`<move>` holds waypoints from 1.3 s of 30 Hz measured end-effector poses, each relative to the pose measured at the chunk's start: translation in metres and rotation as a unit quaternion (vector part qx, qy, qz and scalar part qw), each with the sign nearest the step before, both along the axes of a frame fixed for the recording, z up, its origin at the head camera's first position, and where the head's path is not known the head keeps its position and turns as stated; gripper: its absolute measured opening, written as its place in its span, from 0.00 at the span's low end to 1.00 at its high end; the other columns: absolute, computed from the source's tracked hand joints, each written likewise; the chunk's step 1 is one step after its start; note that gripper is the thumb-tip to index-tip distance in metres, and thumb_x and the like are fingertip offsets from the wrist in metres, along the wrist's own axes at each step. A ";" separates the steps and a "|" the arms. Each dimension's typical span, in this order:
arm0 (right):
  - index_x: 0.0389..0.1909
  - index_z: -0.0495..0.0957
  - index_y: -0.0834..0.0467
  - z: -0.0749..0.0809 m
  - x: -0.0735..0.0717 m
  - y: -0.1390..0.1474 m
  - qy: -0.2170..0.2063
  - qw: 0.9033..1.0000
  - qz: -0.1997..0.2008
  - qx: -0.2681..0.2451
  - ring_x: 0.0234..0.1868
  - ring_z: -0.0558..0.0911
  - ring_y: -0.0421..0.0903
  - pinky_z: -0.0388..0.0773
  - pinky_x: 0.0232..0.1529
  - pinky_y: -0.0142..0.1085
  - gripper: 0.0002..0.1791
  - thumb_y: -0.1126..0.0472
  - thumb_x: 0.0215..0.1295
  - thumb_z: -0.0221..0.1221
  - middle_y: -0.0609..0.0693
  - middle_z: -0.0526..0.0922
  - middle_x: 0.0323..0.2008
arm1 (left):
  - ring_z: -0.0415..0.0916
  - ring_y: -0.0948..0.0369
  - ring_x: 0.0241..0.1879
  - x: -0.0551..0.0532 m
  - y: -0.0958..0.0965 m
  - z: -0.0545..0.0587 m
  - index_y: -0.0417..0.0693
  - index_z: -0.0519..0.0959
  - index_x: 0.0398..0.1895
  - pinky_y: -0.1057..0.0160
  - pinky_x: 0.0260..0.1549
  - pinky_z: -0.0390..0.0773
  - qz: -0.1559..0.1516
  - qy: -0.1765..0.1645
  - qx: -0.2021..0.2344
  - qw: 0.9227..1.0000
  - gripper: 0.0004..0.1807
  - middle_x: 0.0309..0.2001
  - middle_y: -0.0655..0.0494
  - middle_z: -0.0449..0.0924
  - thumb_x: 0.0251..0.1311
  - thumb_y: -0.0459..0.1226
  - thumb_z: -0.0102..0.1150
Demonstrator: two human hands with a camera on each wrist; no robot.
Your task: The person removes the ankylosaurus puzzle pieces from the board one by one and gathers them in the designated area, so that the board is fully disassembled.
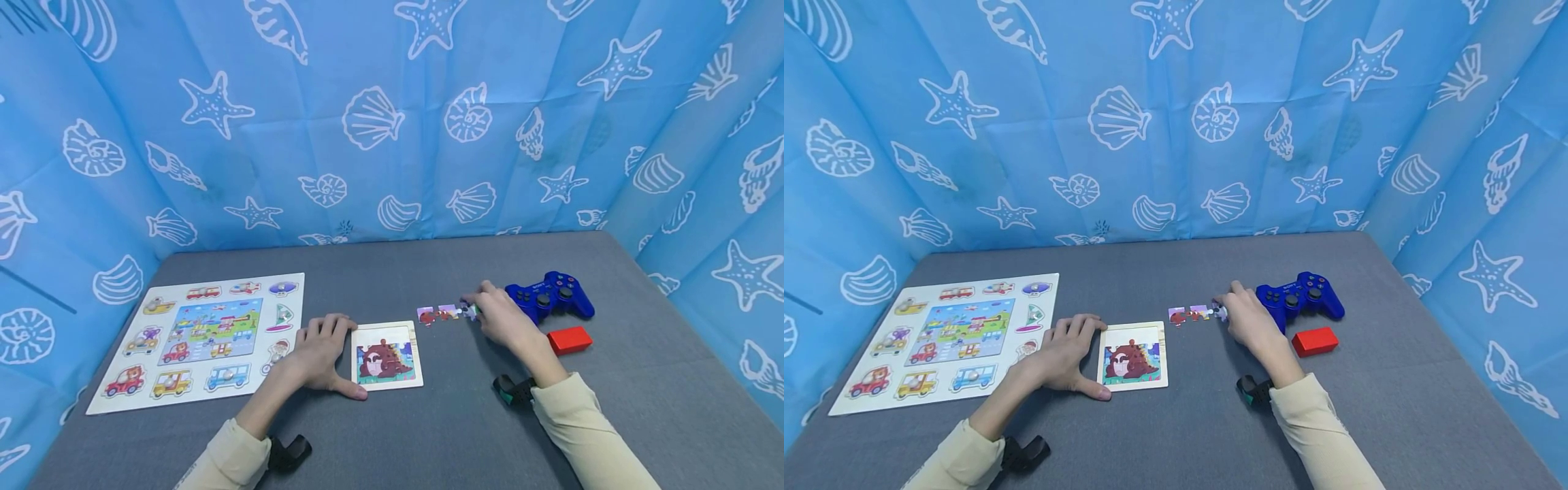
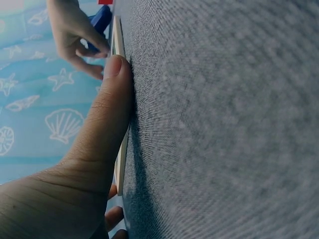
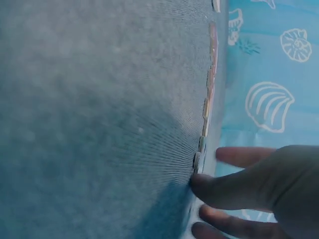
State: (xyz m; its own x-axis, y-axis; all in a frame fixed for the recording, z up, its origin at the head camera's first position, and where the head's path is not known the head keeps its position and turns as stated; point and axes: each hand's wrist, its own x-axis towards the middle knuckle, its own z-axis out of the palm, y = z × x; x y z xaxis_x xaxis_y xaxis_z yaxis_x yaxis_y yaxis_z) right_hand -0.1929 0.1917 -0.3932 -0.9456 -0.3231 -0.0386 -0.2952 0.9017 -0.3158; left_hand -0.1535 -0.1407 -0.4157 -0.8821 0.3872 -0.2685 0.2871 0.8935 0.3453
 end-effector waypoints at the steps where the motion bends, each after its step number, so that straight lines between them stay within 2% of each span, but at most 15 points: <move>1: 0.63 0.79 0.62 0.000 0.001 -0.001 0.004 1.000 -0.003 -0.001 0.50 0.80 0.59 0.81 0.53 0.55 0.24 0.76 0.65 0.60 0.64 0.79 0.54 | 0.54 0.38 0.72 0.000 0.000 0.001 0.52 0.59 0.74 0.34 0.66 0.58 0.000 0.000 0.000 1.000 0.63 0.75 0.43 0.56 0.36 0.69 0.78; 5: 0.62 0.80 0.58 0.002 0.004 -0.007 0.020 1.000 -0.002 0.001 0.52 0.79 0.60 0.81 0.50 0.55 0.27 0.77 0.63 0.60 0.63 0.78 0.56 | 0.54 0.38 0.72 0.000 0.000 0.001 0.52 0.59 0.74 0.34 0.66 0.58 0.002 -0.001 -0.001 1.000 0.63 0.75 0.43 0.56 0.36 0.68 0.78; 11: 0.59 0.82 0.56 0.009 0.010 -0.019 0.052 0.998 0.016 -0.005 0.51 0.80 0.58 0.82 0.45 0.51 0.24 0.72 0.61 0.65 0.60 0.80 0.54 | 0.54 0.38 0.72 -0.001 -0.001 -0.004 0.53 0.59 0.74 0.33 0.66 0.58 -0.001 0.008 0.004 1.000 0.63 0.75 0.43 0.55 0.35 0.69 0.78; 14: 0.58 0.83 0.56 0.011 0.013 -0.025 0.058 0.997 0.035 -0.033 0.51 0.81 0.57 0.82 0.46 0.52 0.21 0.68 0.63 0.67 0.58 0.81 0.53 | 0.54 0.38 0.72 -0.001 -0.001 -0.004 0.52 0.59 0.73 0.33 0.66 0.58 -0.003 0.005 0.002 1.000 0.63 0.75 0.42 0.55 0.36 0.69 0.77; 17: 0.57 0.84 0.56 0.011 0.015 -0.032 0.042 0.994 0.062 -0.084 0.51 0.83 0.56 0.82 0.48 0.52 0.19 0.64 0.65 0.67 0.58 0.83 0.52 | 0.54 0.37 0.71 0.000 -0.001 -0.001 0.52 0.59 0.73 0.34 0.65 0.59 -0.002 0.004 0.000 1.000 0.63 0.75 0.43 0.56 0.36 0.69 0.78; 22: 0.55 0.83 0.61 0.008 0.019 -0.046 0.005 0.973 0.124 -0.193 0.47 0.84 0.56 0.81 0.45 0.48 0.18 0.65 0.65 0.67 0.60 0.84 0.49 | 0.54 0.37 0.72 0.001 0.000 0.001 0.52 0.59 0.74 0.34 0.65 0.59 0.001 0.001 -0.003 1.000 0.63 0.75 0.43 0.56 0.36 0.69 0.78; 25: 0.55 0.83 0.62 0.006 0.021 -0.056 -0.020 0.960 0.145 -0.241 0.44 0.84 0.52 0.80 0.44 0.43 0.18 0.64 0.65 0.67 0.61 0.85 0.48 | 0.54 0.37 0.71 0.000 0.000 0.000 0.51 0.59 0.73 0.34 0.65 0.59 -0.001 0.002 -0.002 1.000 0.63 0.75 0.42 0.56 0.36 0.69 0.77; 30: 0.55 0.83 0.62 0.005 0.024 -0.073 -0.068 0.943 0.158 -0.286 0.33 0.79 0.39 0.78 0.37 0.34 0.18 0.63 0.64 0.68 0.61 0.84 0.44 | 0.54 0.37 0.71 -0.002 -0.001 -0.005 0.52 0.59 0.74 0.33 0.65 0.58 -0.004 0.006 -0.001 1.000 0.64 0.75 0.42 0.56 0.36 0.70 0.76; 33: 0.55 0.83 0.63 0.003 0.026 -0.083 -0.081 0.936 0.168 -0.298 0.28 0.75 0.34 0.75 0.33 0.30 0.19 0.62 0.64 0.68 0.59 0.83 0.38 | 0.53 0.38 0.72 -0.003 -0.001 -0.007 0.53 0.59 0.74 0.33 0.66 0.57 -0.002 0.007 -0.003 1.000 0.64 0.76 0.43 0.55 0.36 0.70 0.77; 39: 0.54 0.83 0.66 0.000 0.030 -0.103 -0.123 0.919 0.173 -0.332 0.21 0.67 0.33 0.65 0.25 0.26 0.19 0.63 0.65 0.68 0.47 0.73 0.25 | 0.53 0.37 0.73 -0.003 0.000 -0.002 0.53 0.58 0.74 0.33 0.66 0.58 -0.001 -0.005 -0.006 1.000 0.63 0.76 0.43 0.55 0.37 0.69 0.77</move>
